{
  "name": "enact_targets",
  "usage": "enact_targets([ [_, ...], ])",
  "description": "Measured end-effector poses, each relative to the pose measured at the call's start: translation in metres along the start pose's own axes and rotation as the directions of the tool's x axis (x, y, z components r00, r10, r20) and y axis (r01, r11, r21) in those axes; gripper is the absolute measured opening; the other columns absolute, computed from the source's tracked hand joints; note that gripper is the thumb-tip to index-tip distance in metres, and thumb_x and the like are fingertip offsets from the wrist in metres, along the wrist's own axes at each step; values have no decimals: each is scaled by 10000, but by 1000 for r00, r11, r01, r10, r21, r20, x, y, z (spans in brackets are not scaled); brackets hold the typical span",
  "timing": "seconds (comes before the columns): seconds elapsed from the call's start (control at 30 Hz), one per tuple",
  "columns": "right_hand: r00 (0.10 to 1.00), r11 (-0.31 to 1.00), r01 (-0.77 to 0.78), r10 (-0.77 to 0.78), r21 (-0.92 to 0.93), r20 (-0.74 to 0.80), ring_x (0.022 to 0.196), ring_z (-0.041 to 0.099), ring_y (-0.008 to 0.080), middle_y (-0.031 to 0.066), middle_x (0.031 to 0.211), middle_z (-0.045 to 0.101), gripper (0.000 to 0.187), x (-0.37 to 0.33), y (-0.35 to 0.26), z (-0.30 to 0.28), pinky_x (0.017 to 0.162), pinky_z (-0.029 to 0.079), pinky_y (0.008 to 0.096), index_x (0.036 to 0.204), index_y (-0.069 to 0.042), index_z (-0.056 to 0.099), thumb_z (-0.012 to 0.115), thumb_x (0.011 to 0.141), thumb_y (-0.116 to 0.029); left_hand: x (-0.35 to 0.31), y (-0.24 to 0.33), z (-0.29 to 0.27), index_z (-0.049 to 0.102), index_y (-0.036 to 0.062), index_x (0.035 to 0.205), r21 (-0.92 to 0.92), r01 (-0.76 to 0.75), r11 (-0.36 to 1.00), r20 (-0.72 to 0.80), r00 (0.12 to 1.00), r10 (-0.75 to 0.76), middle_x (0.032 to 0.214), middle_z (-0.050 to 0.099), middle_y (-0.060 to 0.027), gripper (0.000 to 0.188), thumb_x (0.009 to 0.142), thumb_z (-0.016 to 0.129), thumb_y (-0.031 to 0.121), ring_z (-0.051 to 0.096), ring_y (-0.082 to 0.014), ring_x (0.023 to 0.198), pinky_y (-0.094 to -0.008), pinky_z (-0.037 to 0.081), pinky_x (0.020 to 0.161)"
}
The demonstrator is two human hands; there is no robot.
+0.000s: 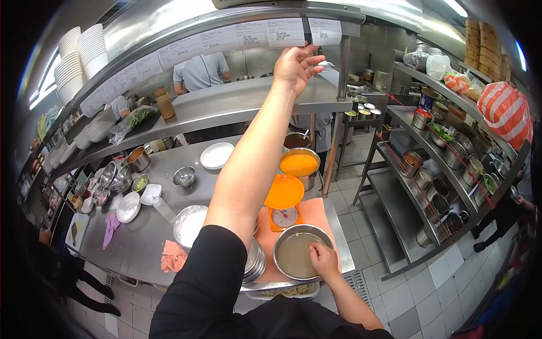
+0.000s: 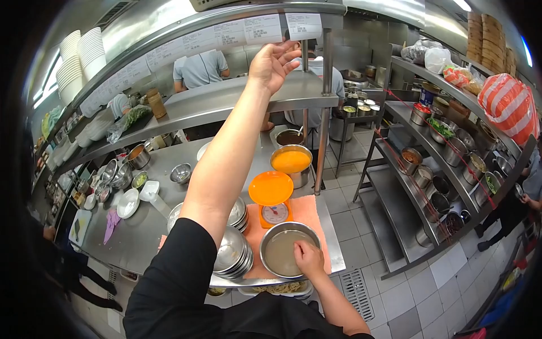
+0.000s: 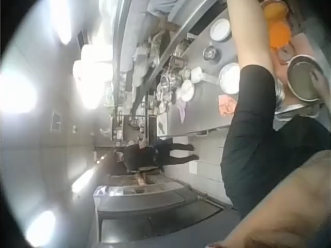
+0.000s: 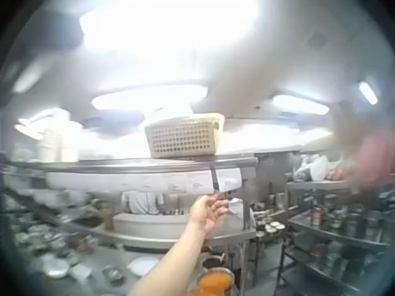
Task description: Preparing various food ingredients like rice, noodles, and vegetables for cooking in a restaurant kitchen.
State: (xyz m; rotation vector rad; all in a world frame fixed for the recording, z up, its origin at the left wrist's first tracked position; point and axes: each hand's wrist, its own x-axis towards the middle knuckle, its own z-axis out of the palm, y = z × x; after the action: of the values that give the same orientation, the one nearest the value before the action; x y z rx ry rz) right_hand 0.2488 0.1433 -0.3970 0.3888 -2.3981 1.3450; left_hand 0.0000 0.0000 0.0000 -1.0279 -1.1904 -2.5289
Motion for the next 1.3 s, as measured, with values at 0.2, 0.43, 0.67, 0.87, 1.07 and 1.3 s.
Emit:
enact_targets([
  [0.2, 1000, 1000, -5, 5, 2, -14, 786, 669, 313, 155, 850, 681, 156, -1, 0, -2, 691, 522, 372, 897, -37, 669, 608, 854, -173, -2, -2, 5, 392, -37, 1185, 1, 12, 1000, -19, 1000, -12, 1183, 553, -210, 381, 818, 442, 54, 655, -308, 875, -382, 573, 638],
  [0.43, 999, 1000, 22, -22, 9, -28, 772, 656, 319, 140, 839, 675, 143, -2, 2, 0, 678, 515, 394, 891, -57, 661, 596, 855, -180, -5, 1, 4, 384, -41, 1152, 1, -2, 1000, -21, 1000, 2, 1190, 542, -229, 350, 820, 442, 50, 656, -309, 874, -385, 579, 640],
  [0.67, 1000, 1000, 19, -19, 0, -18, 779, 658, 321, 141, 843, 677, 139, -1, 2, 0, 679, 516, 392, 892, -57, 658, 595, 856, -175, -4, 2, 4, 366, -53, 1130, -9, -2, 1000, -14, 1000, 2, 1218, 514, -253, 334, 820, 445, 41, 660, -312, 860, -380, 582, 630],
  [0.87, 1000, 1000, 13, -13, -3, -13, 783, 665, 320, 154, 838, 678, 150, -2, 0, -2, 700, 521, 378, 891, -43, 668, 596, 853, -169, -4, 2, 3, 361, -45, 1109, -16, -8, 1000, -21, 1000, 7, 1218, 516, -259, 312, 820, 446, 38, 665, -312, 844, -377, 585, 621],
  [1.07, 999, 999, 31, -31, -24, -13, 773, 656, 324, 144, 834, 676, 137, -1, 4, 0, 680, 517, 400, 882, -55, 661, 597, 852, -173, -6, 4, 3, 342, -38, 1135, -25, 2, 1000, -43, 999, -3, 1209, 525, -265, 337, 822, 444, 34, 665, -312, 845, -379, 585, 625],
  [1.3, 999, 999, 42, -43, -14, -25, 764, 656, 325, 144, 826, 675, 135, 0, 1, 2, 678, 516, 407, 873, -54, 660, 598, 848, -172, -28, 11, 8, 375, -61, 1213, 148, 123, 981, -130, 986, -104, 1174, 582, -220, 389, 845, 435, 50, 663, -272, 856, -367, 572, 670],
])
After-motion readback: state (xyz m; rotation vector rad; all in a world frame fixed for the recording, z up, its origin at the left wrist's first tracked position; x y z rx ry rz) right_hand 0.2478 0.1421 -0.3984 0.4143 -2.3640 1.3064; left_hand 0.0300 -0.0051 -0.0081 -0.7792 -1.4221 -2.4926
